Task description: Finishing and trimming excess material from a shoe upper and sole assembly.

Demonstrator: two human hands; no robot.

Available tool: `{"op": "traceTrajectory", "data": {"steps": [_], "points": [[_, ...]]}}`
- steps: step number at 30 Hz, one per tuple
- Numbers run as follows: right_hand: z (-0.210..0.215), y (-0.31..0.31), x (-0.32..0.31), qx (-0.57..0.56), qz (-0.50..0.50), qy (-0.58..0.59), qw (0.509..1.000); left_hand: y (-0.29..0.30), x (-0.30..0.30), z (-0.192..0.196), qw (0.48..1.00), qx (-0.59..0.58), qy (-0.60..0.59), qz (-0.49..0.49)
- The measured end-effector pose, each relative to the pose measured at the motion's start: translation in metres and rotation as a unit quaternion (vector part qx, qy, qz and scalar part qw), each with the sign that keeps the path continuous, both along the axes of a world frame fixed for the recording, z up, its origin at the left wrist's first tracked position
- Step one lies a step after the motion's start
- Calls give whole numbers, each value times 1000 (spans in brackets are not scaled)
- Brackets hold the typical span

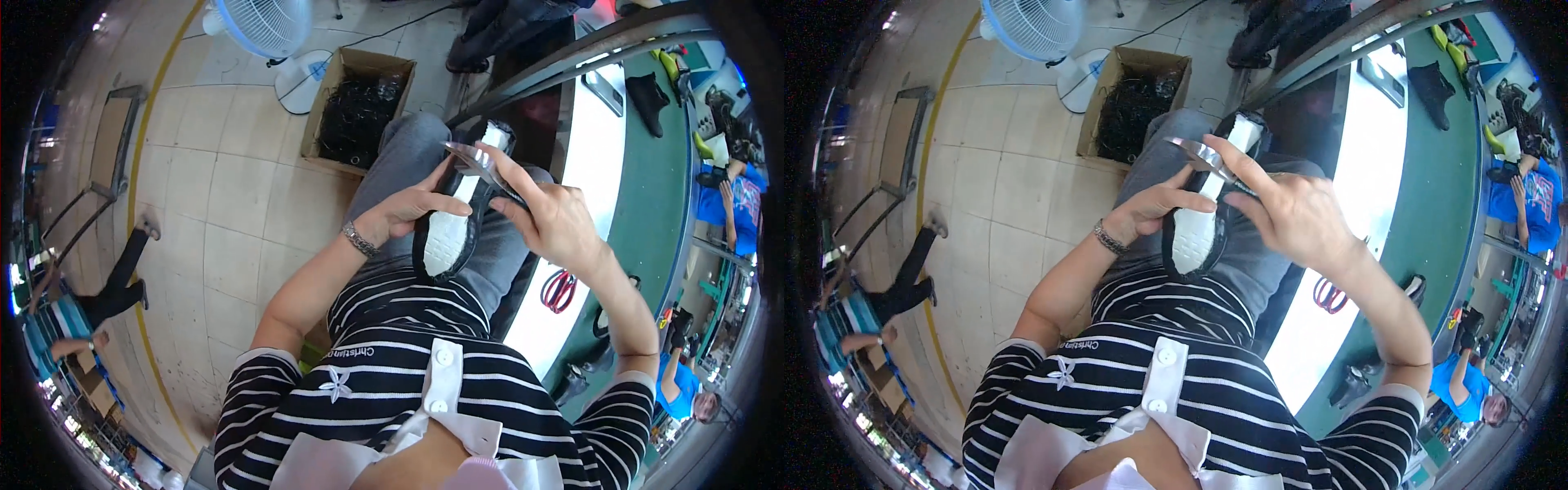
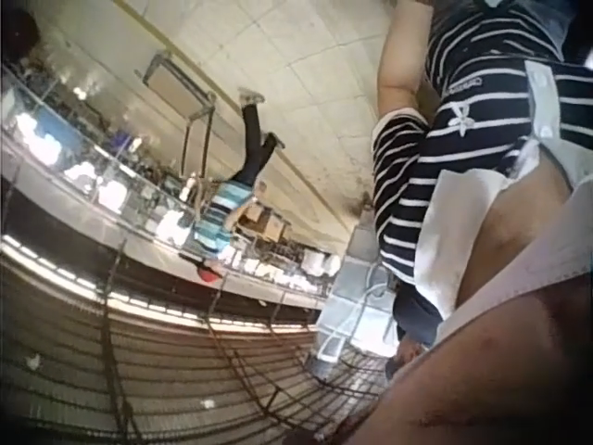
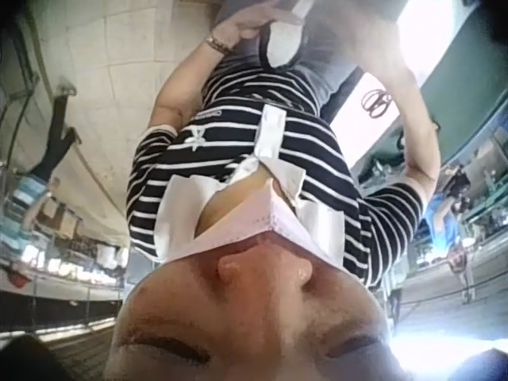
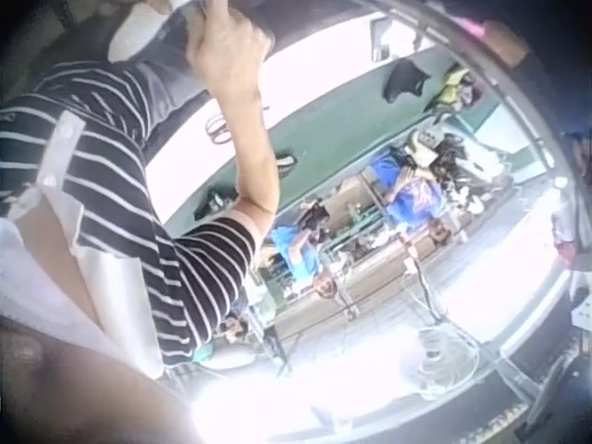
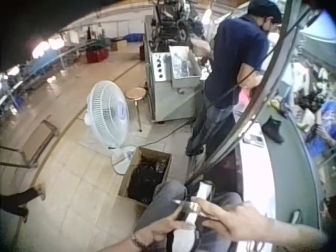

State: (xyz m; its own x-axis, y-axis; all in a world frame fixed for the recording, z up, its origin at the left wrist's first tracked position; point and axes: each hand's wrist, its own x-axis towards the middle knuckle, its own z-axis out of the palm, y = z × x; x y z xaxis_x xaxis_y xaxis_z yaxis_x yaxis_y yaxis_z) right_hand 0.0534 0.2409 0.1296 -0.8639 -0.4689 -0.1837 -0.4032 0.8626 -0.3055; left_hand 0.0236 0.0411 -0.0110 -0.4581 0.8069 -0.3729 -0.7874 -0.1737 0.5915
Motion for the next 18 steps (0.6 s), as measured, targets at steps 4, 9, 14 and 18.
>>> {"op": "traceTrajectory", "data": {"steps": [4,9,14,18], "points": [[-33,-8,16,99,-23,-59,993,-4,13,-11,999,27,42,-7],[2,-6,7,134,-34,-180,974,-9,31,-24,983,135,-51,112],[5,-26,29,196,73,-48,977,-15,40,-30,964,208,-117,118],[-4,-31,33,245,100,4,964,-11,42,-17,968,172,-118,141]]}}
